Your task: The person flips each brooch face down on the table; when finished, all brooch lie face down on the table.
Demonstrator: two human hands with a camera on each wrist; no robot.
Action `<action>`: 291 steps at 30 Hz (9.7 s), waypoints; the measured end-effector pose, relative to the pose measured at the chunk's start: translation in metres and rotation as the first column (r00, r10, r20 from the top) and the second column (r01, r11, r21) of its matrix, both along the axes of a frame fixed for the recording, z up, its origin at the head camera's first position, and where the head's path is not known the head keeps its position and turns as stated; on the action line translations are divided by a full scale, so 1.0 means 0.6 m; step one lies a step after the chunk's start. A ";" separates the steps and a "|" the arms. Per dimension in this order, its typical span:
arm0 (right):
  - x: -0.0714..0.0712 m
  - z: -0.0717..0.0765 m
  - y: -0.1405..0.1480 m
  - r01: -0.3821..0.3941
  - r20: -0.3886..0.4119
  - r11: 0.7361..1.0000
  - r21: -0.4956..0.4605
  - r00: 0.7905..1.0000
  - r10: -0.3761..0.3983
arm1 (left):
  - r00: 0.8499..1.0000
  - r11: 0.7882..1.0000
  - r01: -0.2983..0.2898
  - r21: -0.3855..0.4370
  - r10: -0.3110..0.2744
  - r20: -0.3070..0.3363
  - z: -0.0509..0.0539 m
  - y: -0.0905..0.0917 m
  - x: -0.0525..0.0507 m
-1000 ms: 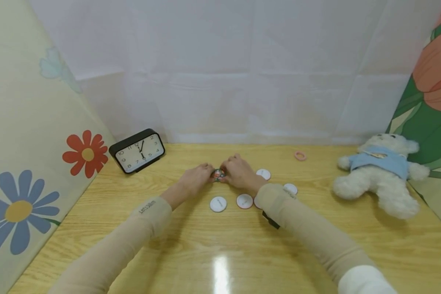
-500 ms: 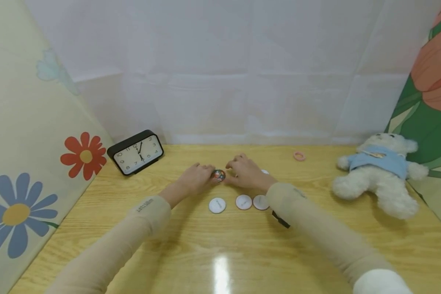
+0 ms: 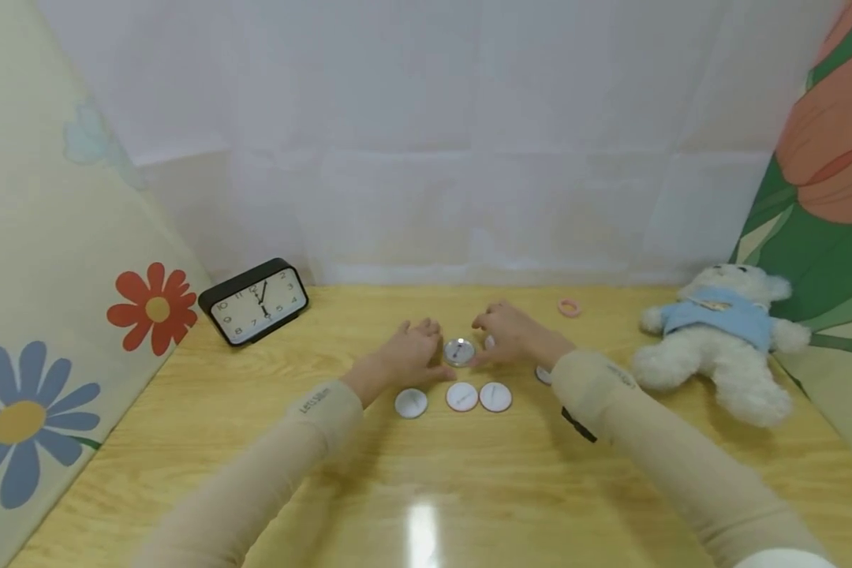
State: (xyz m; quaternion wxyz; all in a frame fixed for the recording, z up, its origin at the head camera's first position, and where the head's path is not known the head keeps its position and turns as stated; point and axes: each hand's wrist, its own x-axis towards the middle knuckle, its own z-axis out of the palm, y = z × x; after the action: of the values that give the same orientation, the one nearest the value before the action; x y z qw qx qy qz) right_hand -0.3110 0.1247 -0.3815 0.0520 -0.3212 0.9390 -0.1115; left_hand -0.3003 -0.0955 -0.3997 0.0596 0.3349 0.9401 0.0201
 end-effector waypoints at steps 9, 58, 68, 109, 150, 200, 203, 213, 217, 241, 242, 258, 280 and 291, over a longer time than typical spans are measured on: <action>0.003 -0.015 -0.012 -0.038 -0.034 0.999 -0.021 0.999 0.037 | 0.995 0.992 0.078 0.104 -0.070 -0.075 -0.018 0.006 0.003; 0.016 -0.030 -0.027 -0.104 -0.286 0.961 0.256 0.942 0.178 | 0.981 0.984 -0.013 0.176 0.047 -0.186 -0.026 0.024 0.006; 0.003 -0.035 -0.025 -0.016 -0.197 0.999 0.036 0.980 0.022 | 0.982 0.982 -0.056 0.183 0.087 -0.167 -0.024 0.028 0.004; 0.000 -0.034 -0.011 -0.040 -0.097 0.998 -0.056 0.995 0.034 | 0.983 0.989 -0.047 0.139 0.071 -0.172 -0.029 0.033 0.004; 0.003 -0.006 0.112 0.008 -0.048 0.999 0.043 0.999 -0.006 | 0.998 0.998 0.062 0.017 -0.061 -0.026 -0.012 0.117 -0.008; 0.002 -0.036 0.065 -0.136 -0.339 0.964 0.228 0.917 0.210 | 0.980 0.987 0.016 -0.160 -0.047 -0.192 -0.023 0.137 -0.004; 0.003 -0.037 0.065 -0.128 -0.333 0.955 0.266 0.918 0.216 | 0.981 0.988 0.007 -0.153 -0.036 -0.190 -0.023 0.137 -0.003; 0.006 -0.042 0.069 -0.131 -0.315 0.935 0.331 0.918 0.240 | 0.973 0.999 0.014 -0.052 -0.025 -0.230 -0.033 0.132 0.000; 0.003 -0.040 0.068 -0.102 -0.307 0.967 0.235 0.936 0.173 | 0.966 1.000 0.003 -0.010 -0.005 -0.260 -0.038 0.131 -0.002; -0.014 -0.031 0.054 -0.025 -0.170 0.971 -0.239 0.985 -0.016 | 0.959 0.998 0.028 0.050 -0.013 -0.284 -0.041 0.133 -0.006; -0.014 -0.029 0.054 -0.046 -0.158 0.971 -0.234 0.987 0.009 | 0.960 0.999 0.020 0.039 -0.009 -0.281 -0.041 0.132 -0.006; -0.010 -0.034 0.065 -0.091 -0.222 0.994 -0.054 0.972 0.077 | 0.958 0.998 0.009 -0.058 -0.025 -0.287 -0.048 0.130 -0.013; -0.004 -0.039 0.083 -0.161 -0.221 0.987 -0.015 0.963 0.153 | 0.974 0.999 -0.009 -0.044 -0.002 -0.228 -0.039 0.134 -0.009; 0.001 -0.004 0.141 0.036 -0.135 0.999 0.018 0.990 -0.034 | 0.992 1.000 0.031 0.000 -0.031 -0.126 -0.016 0.144 -0.014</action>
State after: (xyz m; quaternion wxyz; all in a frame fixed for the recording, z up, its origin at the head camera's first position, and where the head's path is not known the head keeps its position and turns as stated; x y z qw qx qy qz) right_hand -0.3101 0.2091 -0.3837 -0.0102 -0.3109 0.9469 -0.0811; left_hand -0.3089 -0.0089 -0.4092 0.0001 0.3503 0.9367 -0.0009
